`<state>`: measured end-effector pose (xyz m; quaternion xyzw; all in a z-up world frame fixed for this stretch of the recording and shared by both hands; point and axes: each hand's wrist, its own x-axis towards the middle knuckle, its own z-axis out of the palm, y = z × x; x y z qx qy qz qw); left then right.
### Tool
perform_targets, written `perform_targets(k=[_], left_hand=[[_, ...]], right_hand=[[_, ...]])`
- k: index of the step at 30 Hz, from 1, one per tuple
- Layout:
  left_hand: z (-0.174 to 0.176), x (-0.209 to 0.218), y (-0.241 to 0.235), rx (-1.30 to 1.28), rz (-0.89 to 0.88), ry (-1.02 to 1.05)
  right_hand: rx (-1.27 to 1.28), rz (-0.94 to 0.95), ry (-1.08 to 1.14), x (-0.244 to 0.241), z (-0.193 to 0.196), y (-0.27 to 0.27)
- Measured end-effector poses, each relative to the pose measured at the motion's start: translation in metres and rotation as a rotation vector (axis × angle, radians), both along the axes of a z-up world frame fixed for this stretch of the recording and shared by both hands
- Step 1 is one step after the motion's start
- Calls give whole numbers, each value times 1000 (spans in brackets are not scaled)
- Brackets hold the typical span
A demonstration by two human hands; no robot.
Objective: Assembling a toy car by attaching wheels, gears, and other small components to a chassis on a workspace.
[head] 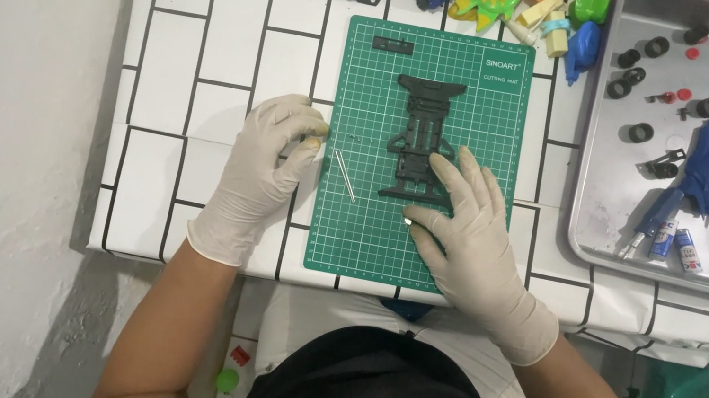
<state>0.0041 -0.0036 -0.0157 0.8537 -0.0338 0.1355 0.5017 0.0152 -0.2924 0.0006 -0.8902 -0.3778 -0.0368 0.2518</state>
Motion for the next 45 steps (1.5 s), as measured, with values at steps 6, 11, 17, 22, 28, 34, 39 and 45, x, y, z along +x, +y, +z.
perform_targets(k=[6,11,17,22,28,34,39,45], left_hand=[[-3,1,5,64,-20,-33],[17,-4,-8,-65,9,-1],[39,1,-8,185,-97,-184],[38,0,-9,213,-73,-173],[34,-1,-4,210,-31,-160],[53,19,3,56,29,-180],[66,45,-10,17,109,-289],[30,65,-4,-22,91,-243]], right_hand=[[221,-15,92,2,13,-20],[516,-96,-53,21,33,-66],[393,-483,-87,49,67,-148],[327,-747,-24,77,82,-184],[190,-794,254,95,92,-181],[-150,-790,457,111,87,-175],[-303,-651,353,114,64,-180],[-406,-783,398,114,76,-157]])
